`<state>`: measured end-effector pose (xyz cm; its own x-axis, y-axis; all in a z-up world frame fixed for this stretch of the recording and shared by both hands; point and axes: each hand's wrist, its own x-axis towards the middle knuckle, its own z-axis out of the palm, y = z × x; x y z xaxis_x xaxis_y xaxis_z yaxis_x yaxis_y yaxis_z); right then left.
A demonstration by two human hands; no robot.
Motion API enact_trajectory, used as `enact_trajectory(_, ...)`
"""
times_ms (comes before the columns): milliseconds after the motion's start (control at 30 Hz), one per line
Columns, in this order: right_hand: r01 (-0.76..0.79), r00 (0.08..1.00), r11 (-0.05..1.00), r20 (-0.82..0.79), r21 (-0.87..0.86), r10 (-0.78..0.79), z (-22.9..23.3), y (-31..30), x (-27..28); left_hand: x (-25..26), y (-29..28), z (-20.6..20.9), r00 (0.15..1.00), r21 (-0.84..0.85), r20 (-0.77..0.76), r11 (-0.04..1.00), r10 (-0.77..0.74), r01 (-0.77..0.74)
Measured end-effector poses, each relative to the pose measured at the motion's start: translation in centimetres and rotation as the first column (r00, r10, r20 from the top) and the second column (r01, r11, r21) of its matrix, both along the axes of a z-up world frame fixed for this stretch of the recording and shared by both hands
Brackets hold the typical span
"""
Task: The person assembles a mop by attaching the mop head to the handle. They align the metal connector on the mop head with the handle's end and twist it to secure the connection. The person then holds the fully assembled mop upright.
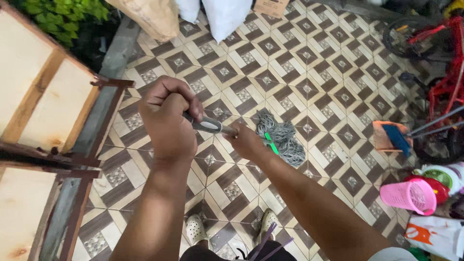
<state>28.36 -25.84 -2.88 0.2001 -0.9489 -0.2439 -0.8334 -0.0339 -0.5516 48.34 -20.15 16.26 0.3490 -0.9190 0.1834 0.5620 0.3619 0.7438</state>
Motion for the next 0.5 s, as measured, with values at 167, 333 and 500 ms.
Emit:
enact_trajectory(167,0.099,0.991,0.995,0.092,0.020,-0.101,2.1,-0.5,-4.5,-4.5,-2.2,-0.3,0.987,-0.022,0.051,0.988,-0.154,0.156)
enact_trajectory(333,0.124,0.992,0.992,-0.013,0.018,-0.124,2.9,-1.7,-10.7,-10.3,-4.5,-0.6,0.971,-0.044,0.044,0.971,-0.235,0.237)
enact_trajectory(500,0.124,0.992,0.992,0.038,-0.013,-0.123,0.2,-2.2,-20.0,-17.7,-5.5,-3.2,0.955,-0.078,0.035,0.951,-0.296,0.298)
